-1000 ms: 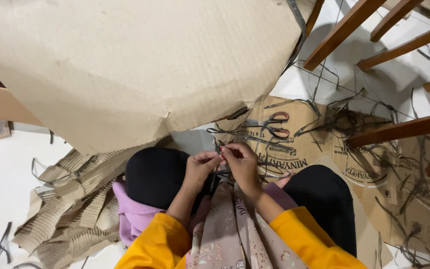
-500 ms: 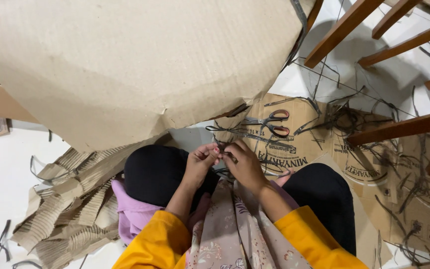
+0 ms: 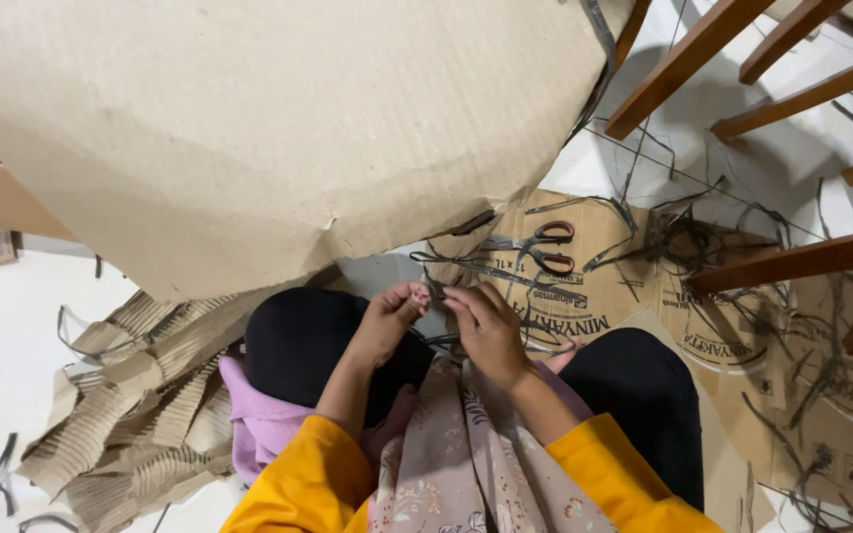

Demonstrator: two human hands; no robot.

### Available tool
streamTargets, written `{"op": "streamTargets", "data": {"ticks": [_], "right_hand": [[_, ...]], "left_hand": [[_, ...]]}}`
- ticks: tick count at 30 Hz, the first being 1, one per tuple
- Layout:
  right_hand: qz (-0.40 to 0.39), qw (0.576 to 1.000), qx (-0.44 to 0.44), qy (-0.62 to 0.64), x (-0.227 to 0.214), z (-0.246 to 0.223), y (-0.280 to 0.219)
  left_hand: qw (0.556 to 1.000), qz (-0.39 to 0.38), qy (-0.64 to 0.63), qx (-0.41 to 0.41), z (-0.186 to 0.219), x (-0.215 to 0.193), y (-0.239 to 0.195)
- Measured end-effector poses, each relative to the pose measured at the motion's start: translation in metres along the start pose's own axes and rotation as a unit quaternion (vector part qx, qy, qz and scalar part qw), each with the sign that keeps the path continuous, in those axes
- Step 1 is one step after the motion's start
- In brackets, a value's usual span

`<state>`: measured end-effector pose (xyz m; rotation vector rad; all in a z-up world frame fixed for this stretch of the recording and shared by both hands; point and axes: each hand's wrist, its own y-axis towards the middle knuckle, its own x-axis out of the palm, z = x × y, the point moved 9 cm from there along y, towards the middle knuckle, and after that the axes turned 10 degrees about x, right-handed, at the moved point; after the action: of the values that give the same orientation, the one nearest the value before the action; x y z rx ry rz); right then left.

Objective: The person wraps the legs and seat of a wooden chair with cardboard, securing it by winding and tying black plastic strips around the material.

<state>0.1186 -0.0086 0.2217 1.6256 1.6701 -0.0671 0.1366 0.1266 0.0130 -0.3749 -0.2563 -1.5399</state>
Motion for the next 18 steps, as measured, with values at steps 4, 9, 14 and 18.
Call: {"op": "streamTargets", "data": {"ticks": [4, 9, 14, 18], "right_hand": [[-0.011, 0.999, 0.039, 0.000, 0.004, 0.040, -0.007], [0.032, 0.994, 0.106, -0.016, 0.003, 0.067, -0.003], [0.080, 0.993, 0.091, -0.004, 0.007, 0.085, 0.019], [0.070, 0.985, 0.157, 0.028, 0.016, 0.123, 0.008]], "left_hand": [[0.993, 0.025, -0.104, -0.053, -0.004, 0.011, -0.004], [0.981, 0.044, -0.191, -0.016, 0.009, 0.013, -0.001], [0.969, 0.082, -0.229, 0.045, 0.003, 0.002, 0.005], [0.954, 0.057, -0.294, 0.028, 0.024, 0.017, -0.004]]}}
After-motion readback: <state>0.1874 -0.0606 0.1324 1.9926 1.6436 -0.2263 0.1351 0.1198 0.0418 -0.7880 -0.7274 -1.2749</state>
